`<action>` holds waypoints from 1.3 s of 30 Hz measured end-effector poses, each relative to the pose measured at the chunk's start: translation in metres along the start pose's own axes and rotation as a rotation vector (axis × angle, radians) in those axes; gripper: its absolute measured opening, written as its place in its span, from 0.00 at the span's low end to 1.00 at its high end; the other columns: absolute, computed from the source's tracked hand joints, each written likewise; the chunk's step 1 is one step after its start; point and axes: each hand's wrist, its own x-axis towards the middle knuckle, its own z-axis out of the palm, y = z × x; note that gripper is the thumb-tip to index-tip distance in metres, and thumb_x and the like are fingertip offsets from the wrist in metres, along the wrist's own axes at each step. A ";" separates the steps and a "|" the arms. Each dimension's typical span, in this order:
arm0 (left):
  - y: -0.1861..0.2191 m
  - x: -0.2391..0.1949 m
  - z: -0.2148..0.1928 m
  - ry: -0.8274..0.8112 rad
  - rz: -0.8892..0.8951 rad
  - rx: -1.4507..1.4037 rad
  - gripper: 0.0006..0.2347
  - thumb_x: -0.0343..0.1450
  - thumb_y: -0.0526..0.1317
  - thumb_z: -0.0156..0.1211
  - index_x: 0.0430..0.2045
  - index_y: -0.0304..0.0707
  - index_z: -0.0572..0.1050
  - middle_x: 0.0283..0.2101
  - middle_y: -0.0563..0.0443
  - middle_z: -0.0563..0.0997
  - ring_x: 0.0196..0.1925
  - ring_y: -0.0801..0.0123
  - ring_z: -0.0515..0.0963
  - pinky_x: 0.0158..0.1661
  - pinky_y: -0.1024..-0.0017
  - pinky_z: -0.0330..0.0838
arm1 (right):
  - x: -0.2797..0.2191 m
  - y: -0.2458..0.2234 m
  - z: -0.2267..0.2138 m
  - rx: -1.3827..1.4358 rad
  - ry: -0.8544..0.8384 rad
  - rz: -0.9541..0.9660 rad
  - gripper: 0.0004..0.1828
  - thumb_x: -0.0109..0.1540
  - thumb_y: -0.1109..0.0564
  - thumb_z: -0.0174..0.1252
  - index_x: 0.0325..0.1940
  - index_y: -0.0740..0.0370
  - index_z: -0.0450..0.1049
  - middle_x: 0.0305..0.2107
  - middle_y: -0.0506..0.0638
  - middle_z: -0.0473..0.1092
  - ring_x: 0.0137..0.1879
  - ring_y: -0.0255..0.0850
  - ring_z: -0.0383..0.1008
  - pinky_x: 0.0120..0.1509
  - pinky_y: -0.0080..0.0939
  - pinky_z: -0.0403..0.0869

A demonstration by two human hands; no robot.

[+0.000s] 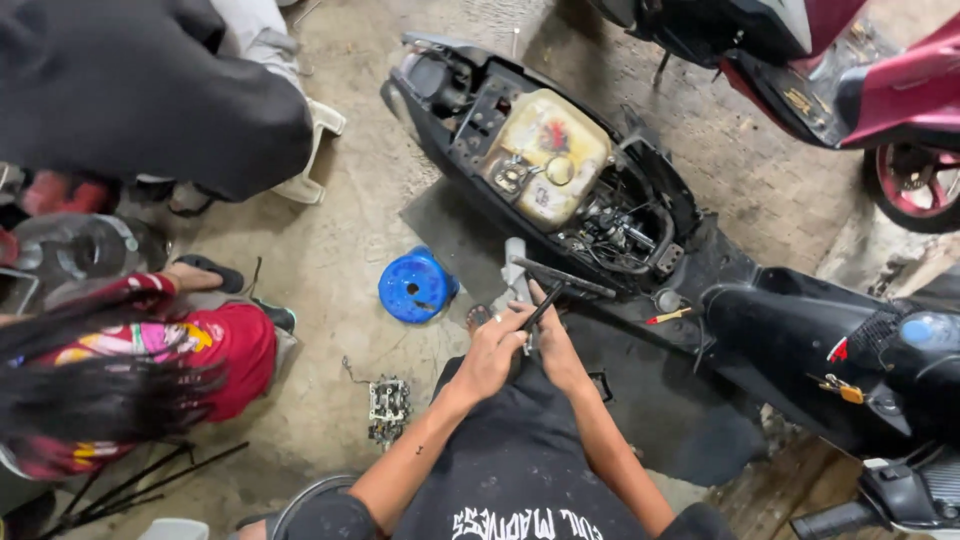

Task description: The person places a silver plastic body panel onto the front of a scooter and secures it using a T-handle wrench. They tighten several fasteners on the panel and the surrounding area while standing in a workshop.

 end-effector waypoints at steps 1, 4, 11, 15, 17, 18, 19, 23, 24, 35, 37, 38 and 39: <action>-0.001 -0.008 -0.005 0.012 0.004 -0.004 0.16 0.76 0.38 0.47 0.55 0.31 0.76 0.55 0.29 0.77 0.62 0.38 0.74 0.62 0.46 0.65 | 0.001 -0.011 0.008 -0.005 -0.011 -0.004 0.53 0.62 0.18 0.30 0.71 0.61 0.66 0.74 0.59 0.53 0.76 0.55 0.55 0.78 0.64 0.51; -0.014 -0.026 -0.017 0.053 0.067 0.050 0.16 0.74 0.36 0.47 0.51 0.28 0.78 0.45 0.30 0.80 0.51 0.42 0.81 0.55 0.53 0.73 | 0.006 -0.033 0.027 0.031 0.007 0.070 0.38 0.69 0.29 0.37 0.66 0.59 0.71 0.75 0.55 0.51 0.73 0.55 0.62 0.76 0.57 0.60; -0.027 -0.056 -0.032 0.195 -0.234 -0.078 0.16 0.76 0.52 0.54 0.37 0.39 0.82 0.33 0.42 0.83 0.33 0.59 0.83 0.41 0.63 0.77 | 0.004 -0.011 0.052 0.047 -0.003 0.199 0.32 0.73 0.40 0.33 0.59 0.59 0.78 0.70 0.56 0.60 0.76 0.53 0.57 0.80 0.54 0.50; -0.065 -0.047 -0.041 0.402 -0.542 -0.523 0.21 0.76 0.53 0.55 0.35 0.26 0.75 0.41 0.28 0.83 0.37 0.50 0.86 0.33 0.56 0.85 | 0.003 0.012 0.062 0.157 0.022 0.195 0.27 0.70 0.46 0.37 0.59 0.60 0.77 0.71 0.59 0.57 0.77 0.54 0.53 0.82 0.56 0.48; -0.083 -0.045 -0.054 0.329 -0.583 -0.483 0.24 0.76 0.57 0.51 0.43 0.27 0.74 0.44 0.30 0.83 0.42 0.52 0.84 0.37 0.55 0.83 | 0.004 0.006 0.062 0.147 0.006 0.175 0.27 0.70 0.47 0.37 0.60 0.60 0.77 0.71 0.60 0.56 0.77 0.57 0.52 0.81 0.58 0.48; -0.091 -0.047 -0.059 0.250 -0.634 -0.441 0.27 0.76 0.60 0.48 0.52 0.28 0.73 0.47 0.32 0.82 0.47 0.54 0.83 0.42 0.55 0.81 | 0.000 0.002 0.063 0.142 -0.003 0.165 0.26 0.70 0.48 0.37 0.61 0.59 0.76 0.72 0.61 0.56 0.78 0.60 0.51 0.81 0.59 0.48; -0.084 -0.047 -0.060 0.246 -0.637 -0.439 0.27 0.76 0.60 0.48 0.52 0.28 0.73 0.47 0.32 0.82 0.47 0.54 0.83 0.42 0.55 0.81 | -0.001 0.010 0.065 0.144 0.002 0.167 0.26 0.70 0.48 0.37 0.61 0.59 0.76 0.72 0.61 0.56 0.78 0.60 0.51 0.81 0.59 0.48; -0.078 -0.033 -0.057 0.098 -0.697 -0.472 0.38 0.74 0.69 0.39 0.69 0.34 0.60 0.62 0.36 0.75 0.64 0.52 0.73 0.61 0.56 0.67 | 0.001 0.001 0.070 0.003 -0.016 0.113 0.24 0.70 0.48 0.43 0.61 0.59 0.77 0.70 0.63 0.59 0.77 0.60 0.55 0.79 0.61 0.52; -0.083 -0.029 -0.054 0.103 -0.708 -0.524 0.39 0.74 0.70 0.38 0.70 0.36 0.59 0.64 0.38 0.72 0.64 0.55 0.72 0.62 0.57 0.66 | 0.002 -0.012 0.071 -0.010 -0.038 0.105 0.24 0.71 0.48 0.43 0.62 0.58 0.77 0.70 0.63 0.60 0.76 0.61 0.56 0.78 0.63 0.53; -0.059 -0.018 -0.047 0.480 -0.632 -0.485 0.33 0.75 0.60 0.50 0.65 0.27 0.66 0.69 0.31 0.66 0.72 0.48 0.64 0.67 0.55 0.62 | -0.010 -0.031 0.090 -0.020 -0.017 0.079 0.23 0.70 0.46 0.47 0.56 0.60 0.82 0.71 0.62 0.60 0.73 0.61 0.58 0.78 0.63 0.54; -0.072 -0.009 -0.051 0.521 -0.615 -0.446 0.31 0.75 0.60 0.48 0.64 0.31 0.69 0.67 0.34 0.70 0.71 0.51 0.65 0.66 0.58 0.63 | -0.015 -0.036 0.088 -0.121 -0.005 0.019 0.23 0.70 0.46 0.47 0.55 0.60 0.82 0.72 0.61 0.58 0.78 0.65 0.47 0.79 0.64 0.48; -0.088 -0.003 -0.053 0.548 -0.576 -0.478 0.26 0.75 0.57 0.45 0.54 0.32 0.75 0.52 0.38 0.78 0.53 0.58 0.76 0.53 0.63 0.72 | -0.018 -0.041 0.083 -0.066 -0.041 0.014 0.24 0.70 0.45 0.46 0.49 0.60 0.84 0.66 0.61 0.64 0.74 0.62 0.56 0.78 0.61 0.53; -0.105 0.002 -0.054 0.574 -0.536 -0.509 0.25 0.76 0.55 0.41 0.45 0.33 0.81 0.37 0.41 0.86 0.35 0.66 0.86 0.41 0.68 0.81 | -0.022 -0.046 0.079 -0.011 -0.076 0.008 0.26 0.70 0.44 0.44 0.43 0.60 0.85 0.60 0.62 0.71 0.70 0.58 0.65 0.76 0.58 0.57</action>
